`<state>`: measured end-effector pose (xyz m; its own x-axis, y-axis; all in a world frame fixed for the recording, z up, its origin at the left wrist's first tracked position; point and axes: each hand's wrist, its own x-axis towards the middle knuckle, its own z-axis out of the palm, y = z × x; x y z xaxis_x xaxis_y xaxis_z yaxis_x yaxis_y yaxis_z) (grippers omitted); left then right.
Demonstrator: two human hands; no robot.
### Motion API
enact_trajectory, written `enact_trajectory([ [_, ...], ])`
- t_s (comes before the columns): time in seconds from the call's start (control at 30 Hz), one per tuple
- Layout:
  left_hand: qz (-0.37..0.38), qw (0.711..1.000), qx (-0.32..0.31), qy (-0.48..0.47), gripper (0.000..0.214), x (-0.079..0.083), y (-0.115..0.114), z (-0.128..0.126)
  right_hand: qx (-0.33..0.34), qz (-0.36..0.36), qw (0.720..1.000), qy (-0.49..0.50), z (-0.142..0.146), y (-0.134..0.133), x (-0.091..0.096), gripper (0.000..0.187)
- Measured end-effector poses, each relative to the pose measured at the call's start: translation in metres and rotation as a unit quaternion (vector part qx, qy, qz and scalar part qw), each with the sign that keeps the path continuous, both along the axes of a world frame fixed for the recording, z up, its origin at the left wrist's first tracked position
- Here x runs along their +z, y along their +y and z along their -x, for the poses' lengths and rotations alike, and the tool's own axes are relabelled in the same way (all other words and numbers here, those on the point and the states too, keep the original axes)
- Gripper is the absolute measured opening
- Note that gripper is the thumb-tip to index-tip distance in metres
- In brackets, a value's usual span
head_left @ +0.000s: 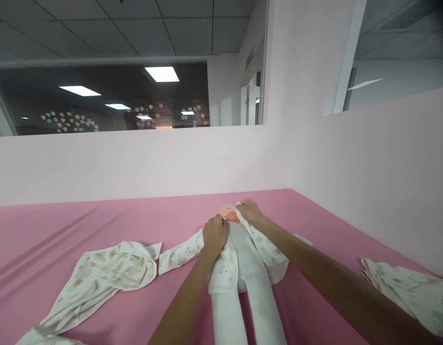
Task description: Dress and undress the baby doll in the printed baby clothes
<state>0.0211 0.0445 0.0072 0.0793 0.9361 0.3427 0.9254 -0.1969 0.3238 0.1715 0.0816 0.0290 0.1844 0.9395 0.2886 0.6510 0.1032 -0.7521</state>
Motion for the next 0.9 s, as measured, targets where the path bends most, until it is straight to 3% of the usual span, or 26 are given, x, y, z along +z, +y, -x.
enact_trajectory([
  [0.17, -0.008, 1.000, -0.020, -0.007, 0.028, 0.001, -0.002, 0.000, 0.051, -0.033, 0.997, -0.038, 0.027, -0.017, -0.008, 0.029],
  [0.53, -0.048, 0.997, -0.064, -0.001, 0.028, -0.002, -0.004, 0.001, 0.060, -0.092, 0.992, 0.064, 0.020, -0.046, -0.036, 0.029],
  [0.9, -0.058, 0.996, -0.071, -0.004, 0.025, -0.006, 0.002, 0.002, 0.064, -0.116, 0.989, 0.067, 0.024, -0.047, -0.039, 0.027],
])
